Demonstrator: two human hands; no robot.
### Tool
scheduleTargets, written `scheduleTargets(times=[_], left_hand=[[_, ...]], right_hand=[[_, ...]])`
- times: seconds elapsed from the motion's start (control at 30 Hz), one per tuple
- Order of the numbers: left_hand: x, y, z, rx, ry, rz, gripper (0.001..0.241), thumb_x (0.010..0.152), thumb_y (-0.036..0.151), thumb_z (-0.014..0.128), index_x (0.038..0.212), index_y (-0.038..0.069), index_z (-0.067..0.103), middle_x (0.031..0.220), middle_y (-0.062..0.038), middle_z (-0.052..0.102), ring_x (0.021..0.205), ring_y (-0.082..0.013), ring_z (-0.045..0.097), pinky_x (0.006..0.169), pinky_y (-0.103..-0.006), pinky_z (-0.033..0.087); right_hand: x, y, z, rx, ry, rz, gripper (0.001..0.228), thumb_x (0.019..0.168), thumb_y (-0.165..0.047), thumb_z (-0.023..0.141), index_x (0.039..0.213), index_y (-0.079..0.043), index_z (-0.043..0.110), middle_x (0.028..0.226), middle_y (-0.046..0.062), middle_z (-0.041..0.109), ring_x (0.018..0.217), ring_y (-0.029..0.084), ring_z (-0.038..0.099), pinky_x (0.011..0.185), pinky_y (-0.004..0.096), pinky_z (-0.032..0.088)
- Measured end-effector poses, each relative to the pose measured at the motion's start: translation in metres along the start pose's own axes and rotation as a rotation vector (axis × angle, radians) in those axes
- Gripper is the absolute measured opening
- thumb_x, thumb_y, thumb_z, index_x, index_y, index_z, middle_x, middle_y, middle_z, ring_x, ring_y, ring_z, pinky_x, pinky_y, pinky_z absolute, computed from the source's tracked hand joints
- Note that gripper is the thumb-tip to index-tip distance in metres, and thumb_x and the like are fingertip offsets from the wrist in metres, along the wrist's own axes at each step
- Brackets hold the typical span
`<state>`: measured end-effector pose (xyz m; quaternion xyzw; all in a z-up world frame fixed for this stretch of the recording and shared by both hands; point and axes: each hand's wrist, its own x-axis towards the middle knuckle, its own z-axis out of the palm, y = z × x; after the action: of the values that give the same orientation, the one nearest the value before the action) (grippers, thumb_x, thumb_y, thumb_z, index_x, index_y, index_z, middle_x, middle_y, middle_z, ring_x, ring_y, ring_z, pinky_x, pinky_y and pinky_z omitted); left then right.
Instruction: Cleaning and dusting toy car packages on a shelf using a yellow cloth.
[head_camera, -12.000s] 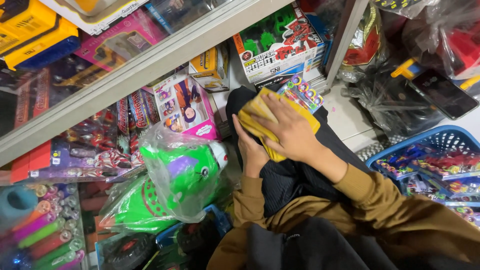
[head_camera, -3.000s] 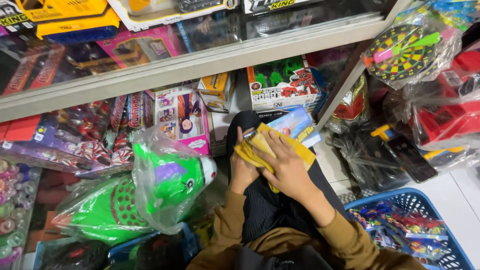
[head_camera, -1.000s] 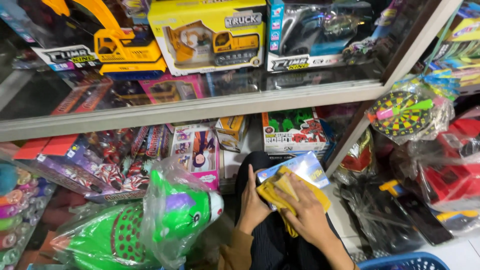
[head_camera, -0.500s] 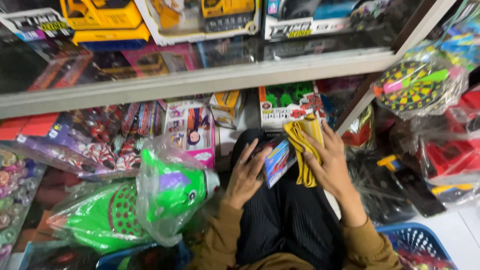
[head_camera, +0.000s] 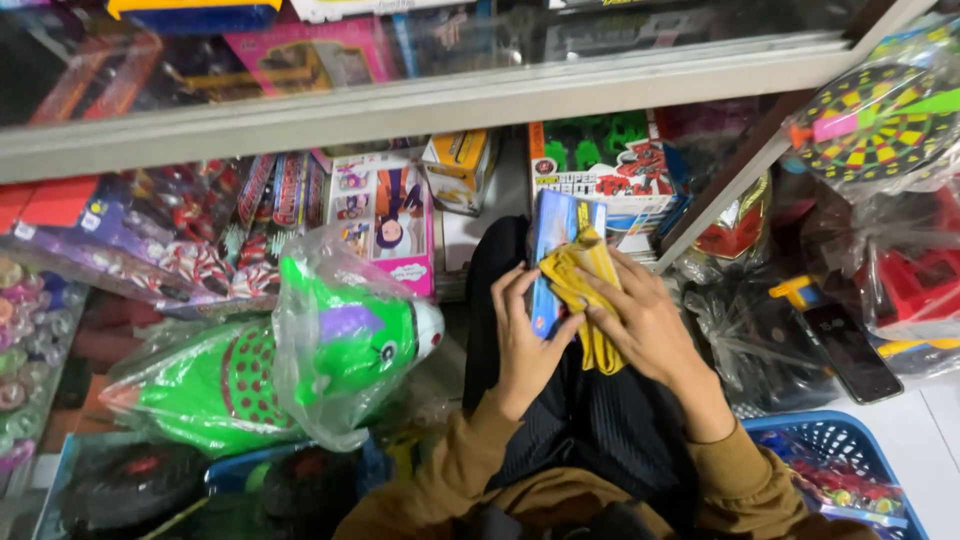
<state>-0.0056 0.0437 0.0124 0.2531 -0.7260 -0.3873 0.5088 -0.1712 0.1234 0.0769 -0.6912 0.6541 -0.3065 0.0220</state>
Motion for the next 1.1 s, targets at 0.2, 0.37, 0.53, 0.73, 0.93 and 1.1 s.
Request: scheduleTargets(times=[0.2,0.37,0.53,0.73,0.93,1.1], left_hand=[[-0.003,0.003,-0.003,0.219,0.134,-0.195,0.087,0.073,0.023,0.091,0.143,0.001,0.044,0.145,-0.021,0.042,0.133,-0.0417,0.046,0.113,-0.0486,0.039],[-0.014,0.024,-0.001,0.445,0.116,-0.374,0.076,0.066,0.021,0.098,0.128,0.004,0.058,0.147,-0.021,0.042,0.131,-0.0452,0.038,0.105,-0.053,0.03],[-0.006,0.026,-0.003,0.28,0.064,-0.237,0.072,0.07,0.012,0.09,0.134,0.007,0.058,0.133,-0.014,0.06,0.126,-0.0362,0.055,0.106,-0.0452,0.042],[0.036,0.021,-0.025,0.018,-0.042,0.029,0.078,0.074,0.002,0.086,0.142,0.003,0.048,0.129,-0.014,0.067,0.122,-0.0307,0.065,0.109,-0.0404,0.05],[0.036,-0.014,-0.007,-0.206,-0.212,0.027,0.07,0.074,0.002,0.089,0.135,0.004,0.054,0.13,-0.014,0.07,0.123,-0.028,0.068,0.109,-0.0381,0.052],[0.031,-0.016,-0.005,-0.188,-0.154,0.037,0.065,0.073,0.006,0.093,0.129,0.004,0.06,0.132,-0.013,0.07,0.124,-0.0258,0.069,0.11,-0.0364,0.054]], right_hand=[[-0.01,-0.002,-0.002,-0.004,0.051,-0.005,0.049,0.094,-0.022,0.06,0.142,-0.011,0.059,0.146,0.022,0.054,0.142,0.042,0.045,0.114,0.05,0.034],[-0.018,0.001,-0.006,0.117,0.096,0.011,0.047,0.096,-0.019,0.061,0.141,-0.007,0.06,0.144,0.022,0.057,0.136,0.043,0.051,0.113,0.049,0.038],[-0.039,0.01,0.003,0.226,0.256,0.059,0.044,0.095,-0.012,0.06,0.137,-0.001,0.062,0.14,0.024,0.059,0.132,0.041,0.056,0.113,0.045,0.042],[-0.045,-0.004,-0.024,0.158,0.524,0.113,0.041,0.092,-0.007,0.06,0.132,0.004,0.064,0.14,0.027,0.06,0.135,0.043,0.058,0.118,0.045,0.043],[-0.028,-0.004,-0.022,-0.048,0.593,0.145,0.041,0.09,-0.008,0.065,0.131,0.001,0.066,0.145,0.028,0.056,0.138,0.045,0.055,0.119,0.048,0.042],[-0.013,-0.003,-0.007,-0.172,0.536,0.255,0.039,0.092,-0.012,0.069,0.13,-0.004,0.07,0.146,0.027,0.056,0.136,0.046,0.055,0.117,0.052,0.043]])
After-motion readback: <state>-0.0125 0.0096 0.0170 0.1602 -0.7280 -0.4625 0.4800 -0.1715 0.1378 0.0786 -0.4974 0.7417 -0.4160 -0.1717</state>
